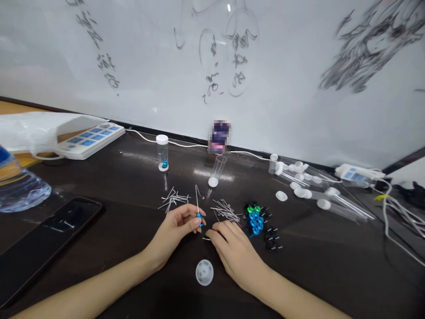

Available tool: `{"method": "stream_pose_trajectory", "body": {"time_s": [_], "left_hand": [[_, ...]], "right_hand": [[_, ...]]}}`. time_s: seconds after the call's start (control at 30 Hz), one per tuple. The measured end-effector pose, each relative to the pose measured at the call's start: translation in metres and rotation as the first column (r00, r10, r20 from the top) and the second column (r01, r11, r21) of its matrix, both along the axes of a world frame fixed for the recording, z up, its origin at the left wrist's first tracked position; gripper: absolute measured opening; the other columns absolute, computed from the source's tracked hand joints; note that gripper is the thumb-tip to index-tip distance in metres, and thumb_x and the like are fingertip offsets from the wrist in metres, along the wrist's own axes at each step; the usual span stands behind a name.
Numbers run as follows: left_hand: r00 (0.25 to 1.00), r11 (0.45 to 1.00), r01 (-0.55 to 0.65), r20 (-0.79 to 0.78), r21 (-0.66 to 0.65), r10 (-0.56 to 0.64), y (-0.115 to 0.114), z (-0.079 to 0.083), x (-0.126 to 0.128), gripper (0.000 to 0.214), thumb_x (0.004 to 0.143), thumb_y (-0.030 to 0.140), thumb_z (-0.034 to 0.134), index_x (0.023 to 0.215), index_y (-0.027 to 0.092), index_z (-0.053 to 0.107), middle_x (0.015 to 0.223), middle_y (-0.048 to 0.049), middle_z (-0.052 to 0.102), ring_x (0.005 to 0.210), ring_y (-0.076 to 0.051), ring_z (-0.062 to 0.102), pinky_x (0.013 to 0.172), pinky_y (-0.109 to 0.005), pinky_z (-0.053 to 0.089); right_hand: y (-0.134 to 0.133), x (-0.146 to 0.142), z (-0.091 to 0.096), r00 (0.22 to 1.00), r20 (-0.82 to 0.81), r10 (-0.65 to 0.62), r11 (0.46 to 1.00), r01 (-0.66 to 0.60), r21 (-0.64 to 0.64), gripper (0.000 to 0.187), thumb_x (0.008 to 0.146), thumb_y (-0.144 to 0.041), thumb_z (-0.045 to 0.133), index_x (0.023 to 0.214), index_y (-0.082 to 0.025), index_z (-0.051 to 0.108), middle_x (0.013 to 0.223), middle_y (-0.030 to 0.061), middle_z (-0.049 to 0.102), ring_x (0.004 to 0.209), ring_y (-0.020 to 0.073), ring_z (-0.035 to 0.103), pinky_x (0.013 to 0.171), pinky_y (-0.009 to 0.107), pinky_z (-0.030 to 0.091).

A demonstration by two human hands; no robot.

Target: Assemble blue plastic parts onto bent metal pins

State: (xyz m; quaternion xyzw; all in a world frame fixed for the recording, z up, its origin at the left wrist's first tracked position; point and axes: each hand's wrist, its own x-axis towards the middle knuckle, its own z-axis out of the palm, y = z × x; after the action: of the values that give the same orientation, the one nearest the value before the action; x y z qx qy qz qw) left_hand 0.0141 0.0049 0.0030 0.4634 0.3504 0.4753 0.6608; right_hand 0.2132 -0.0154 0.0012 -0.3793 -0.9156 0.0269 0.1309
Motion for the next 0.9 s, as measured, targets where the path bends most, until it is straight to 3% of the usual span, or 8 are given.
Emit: {"method": "stream_pose_trajectory", "body": {"time_s": [0.33, 0.43, 0.6, 0.9], "left_hand": [[0.999, 1.000, 0.012, 0.036, 0.001, -0.012, -0.0003, -0.0040, -0.0002, 0.011, 0.081, 0.019, 0.069, 0.091, 0.019, 0.066, 0.089, 0.0000, 0.066, 0.078, -0.013, 0.060, 0.080, -0.027, 0.045], [0.999, 1.000, 0.015, 0.035, 0.000, -0.015, 0.0004, -0.0044, -0.0002, 0.010, 0.081, 0.020, 0.069, 0.091, 0.018, 0.066, 0.086, -0.0007, 0.066, 0.081, -0.015, 0.061, 0.081, -0.029, 0.045], [1.000, 1.000, 0.022, -0.014, 0.004, -0.022, 0.0001, -0.0019, 0.0001, 0.011, 0.081, 0.022, 0.069, 0.091, 0.019, 0.066, 0.081, 0.0002, 0.065, 0.076, -0.014, 0.058, 0.075, -0.027, 0.043], [0.995, 0.998, 0.050, -0.089, 0.030, -0.047, -0.0026, 0.0040, 0.0002, 0.010, 0.082, 0.024, 0.068, 0.090, 0.020, 0.067, 0.080, 0.0010, 0.063, 0.072, -0.012, 0.052, 0.071, -0.026, 0.041]], "right_hand": [[0.0003, 0.0020, -0.0019, 1.000, -0.013, 0.001, 1.000, -0.001, -0.010, 0.028, 0.092, -0.003, 0.044, 0.114, -0.017, 0.054, 0.104, 0.0087, 0.058, 0.090, 0.0244, 0.049, 0.082, 0.041, 0.043], [0.0007, 0.0008, -0.0019, 1.000, -0.015, -0.014, 1.000, 0.014, -0.008, 0.018, 0.095, -0.011, 0.046, 0.109, -0.017, 0.055, 0.101, 0.0075, 0.058, 0.090, 0.0244, 0.050, 0.081, 0.041, 0.043], [0.0009, -0.0023, -0.0029, 0.999, 0.015, -0.053, 0.999, 0.053, -0.002, 0.008, 0.095, -0.014, 0.051, 0.089, -0.016, 0.056, 0.093, 0.0066, 0.057, 0.085, 0.0237, 0.050, 0.076, 0.038, 0.045], [0.0007, -0.0013, -0.0052, 0.997, 0.066, -0.045, 0.997, 0.041, 0.062, 0.004, 0.093, -0.019, 0.058, 0.090, -0.017, 0.055, 0.091, 0.0055, 0.057, 0.083, 0.0237, 0.050, 0.075, 0.038, 0.045]]}}
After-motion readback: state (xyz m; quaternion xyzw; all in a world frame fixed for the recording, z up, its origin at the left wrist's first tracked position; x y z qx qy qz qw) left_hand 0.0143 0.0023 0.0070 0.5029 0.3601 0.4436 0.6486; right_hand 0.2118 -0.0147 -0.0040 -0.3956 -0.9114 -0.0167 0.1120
